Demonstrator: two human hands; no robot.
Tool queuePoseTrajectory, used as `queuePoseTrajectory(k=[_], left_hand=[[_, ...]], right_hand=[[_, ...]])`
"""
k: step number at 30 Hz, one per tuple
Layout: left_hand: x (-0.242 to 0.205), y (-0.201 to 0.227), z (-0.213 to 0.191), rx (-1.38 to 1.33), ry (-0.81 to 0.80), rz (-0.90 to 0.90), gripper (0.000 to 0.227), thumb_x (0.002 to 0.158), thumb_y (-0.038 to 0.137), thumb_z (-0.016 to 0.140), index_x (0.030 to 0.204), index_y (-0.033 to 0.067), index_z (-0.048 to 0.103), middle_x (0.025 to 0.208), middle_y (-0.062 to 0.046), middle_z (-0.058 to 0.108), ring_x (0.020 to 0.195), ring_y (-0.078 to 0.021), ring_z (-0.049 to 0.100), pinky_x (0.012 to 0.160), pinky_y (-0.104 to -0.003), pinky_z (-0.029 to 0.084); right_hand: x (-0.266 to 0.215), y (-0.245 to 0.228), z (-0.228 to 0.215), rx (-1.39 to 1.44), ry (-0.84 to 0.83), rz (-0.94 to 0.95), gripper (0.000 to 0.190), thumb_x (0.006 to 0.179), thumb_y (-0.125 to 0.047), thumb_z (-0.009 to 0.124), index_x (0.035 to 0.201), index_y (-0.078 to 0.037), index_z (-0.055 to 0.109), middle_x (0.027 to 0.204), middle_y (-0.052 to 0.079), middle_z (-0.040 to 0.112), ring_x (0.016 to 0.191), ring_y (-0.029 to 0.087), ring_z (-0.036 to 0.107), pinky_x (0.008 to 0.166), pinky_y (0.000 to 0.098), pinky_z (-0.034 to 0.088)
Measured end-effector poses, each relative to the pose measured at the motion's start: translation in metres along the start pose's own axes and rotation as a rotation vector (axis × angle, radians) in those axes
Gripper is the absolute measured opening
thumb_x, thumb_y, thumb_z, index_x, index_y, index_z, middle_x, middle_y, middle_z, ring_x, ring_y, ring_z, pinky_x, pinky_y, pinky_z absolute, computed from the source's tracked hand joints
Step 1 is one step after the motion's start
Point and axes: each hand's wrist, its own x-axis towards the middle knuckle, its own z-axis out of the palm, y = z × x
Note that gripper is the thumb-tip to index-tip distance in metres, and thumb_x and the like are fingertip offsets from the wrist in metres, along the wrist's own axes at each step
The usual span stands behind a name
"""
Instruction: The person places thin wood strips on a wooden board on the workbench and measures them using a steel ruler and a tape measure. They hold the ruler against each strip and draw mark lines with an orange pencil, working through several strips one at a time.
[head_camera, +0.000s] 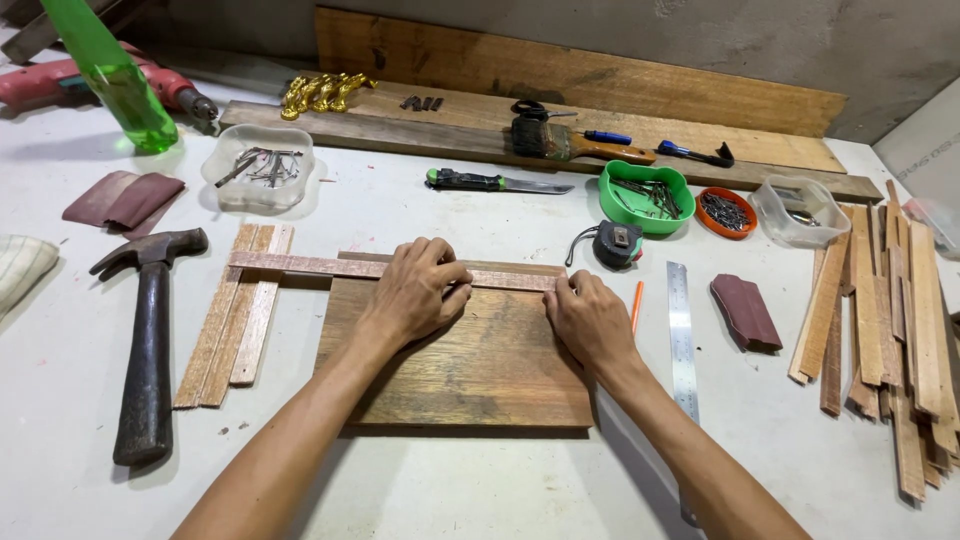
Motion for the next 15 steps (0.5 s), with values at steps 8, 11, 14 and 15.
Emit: queuePoseTrajectory(k=[8, 11, 14, 15], left_hand=[[-0.002, 0.029, -0.007, 0.204, -0.191, -0.086, 0.038, 0.094, 0.046, 0.065, 0.102, 0.0089, 0.069, 0.101, -0.01, 0.06, 0.095, -0.0234, 0.054, 0.094, -0.045, 0.046], [-0.004, 0.026, -0.005, 0.196, -0.153, -0.074, 0.038, 0.094, 0.045, 0.065, 0.106, 0.0087, 0.068, 0.101, -0.012, 0.06, 0.095, -0.0246, 0.054, 0.092, -0.046, 0.046], [-0.005, 0.03, -0.008, 0.172, -0.086, -0.041, 0.038, 0.091, 0.044, 0.068, 0.107, 0.0093, 0.07, 0.1, -0.011, 0.062, 0.095, -0.024, 0.056, 0.093, -0.045, 0.045], [-0.005, 0.033, -0.012, 0.17, -0.056, -0.03, 0.039, 0.09, 0.044, 0.07, 0.108, 0.0094, 0.07, 0.1, -0.011, 0.064, 0.095, -0.0234, 0.057, 0.094, -0.045, 0.045]], right_hand=[[-0.005, -0.005, 0.0, 0.077, -0.14, 0.072, 0.027, 0.103, -0.023, 0.062, 0.115, 0.0, 0.068, 0.096, 0.017, 0.07, 0.08, 0.027, 0.071, 0.07, 0.0377, 0.062], [-0.009, -0.005, -0.035, 0.213, -0.152, 0.101, 0.038, 0.094, -0.023, 0.066, 0.124, -0.001, 0.067, 0.102, 0.019, 0.071, 0.084, 0.031, 0.071, 0.076, 0.0424, 0.06], [-0.023, 0.004, -0.071, 0.26, -0.215, 0.144, 0.05, 0.088, -0.025, 0.068, 0.132, -0.002, 0.064, 0.106, 0.019, 0.071, 0.088, 0.032, 0.071, 0.083, 0.0453, 0.057], [-0.027, 0.009, -0.083, 0.248, -0.253, 0.169, 0.052, 0.088, -0.026, 0.068, 0.135, -0.004, 0.064, 0.106, 0.018, 0.071, 0.091, 0.03, 0.071, 0.087, 0.0456, 0.057]])
